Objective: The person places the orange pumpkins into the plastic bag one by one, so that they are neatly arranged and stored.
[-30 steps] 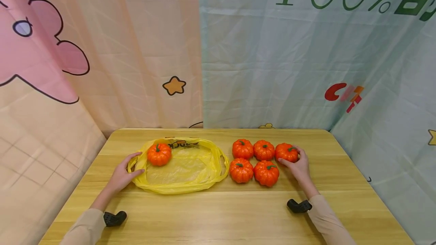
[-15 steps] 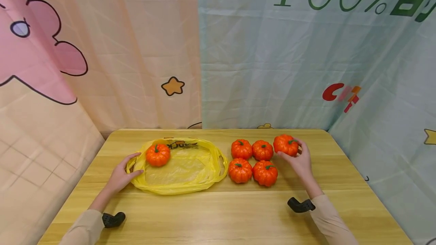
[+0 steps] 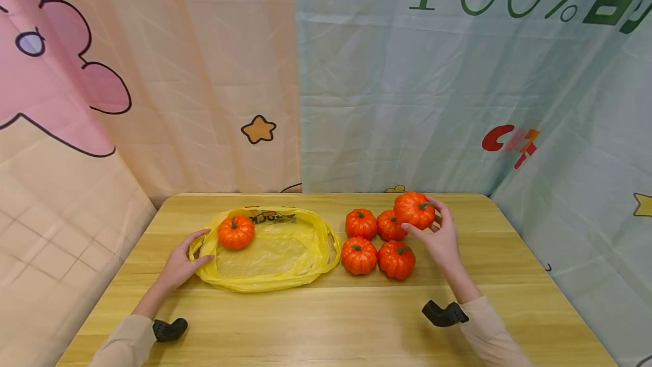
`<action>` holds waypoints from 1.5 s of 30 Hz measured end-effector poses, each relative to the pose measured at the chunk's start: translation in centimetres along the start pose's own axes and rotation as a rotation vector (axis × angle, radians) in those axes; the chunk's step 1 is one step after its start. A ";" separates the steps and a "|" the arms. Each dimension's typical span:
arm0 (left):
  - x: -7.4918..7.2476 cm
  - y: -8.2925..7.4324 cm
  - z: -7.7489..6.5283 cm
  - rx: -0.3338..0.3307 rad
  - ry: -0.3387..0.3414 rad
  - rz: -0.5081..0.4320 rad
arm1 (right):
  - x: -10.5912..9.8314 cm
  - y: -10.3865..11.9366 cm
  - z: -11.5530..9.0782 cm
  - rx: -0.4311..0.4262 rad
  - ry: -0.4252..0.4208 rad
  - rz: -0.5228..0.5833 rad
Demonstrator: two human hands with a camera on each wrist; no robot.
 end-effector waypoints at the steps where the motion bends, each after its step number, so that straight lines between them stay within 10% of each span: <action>1: 0.0 0.0 0.0 -0.002 0.001 -0.002 | 0.2 0.4 -0.3 -0.001 0.008 0.005; 19: 0.1 -0.1 -0.2 0.008 -0.008 -0.004 | 5.6 5.8 -3.5 -0.147 0.135 0.067; 45: 0.1 -0.1 0.0 0.025 -0.032 -0.007 | 16.1 6.7 -4.1 -0.146 0.357 0.177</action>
Point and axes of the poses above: each hand's wrist, its own z-axis towards the middle knuckle, its own x-axis out of the palm, y = z × x, the point moved 4 cm from there along z, towards the middle knuckle, and after that the axes turned 10 degrees about -z, right-handed, at the moved point
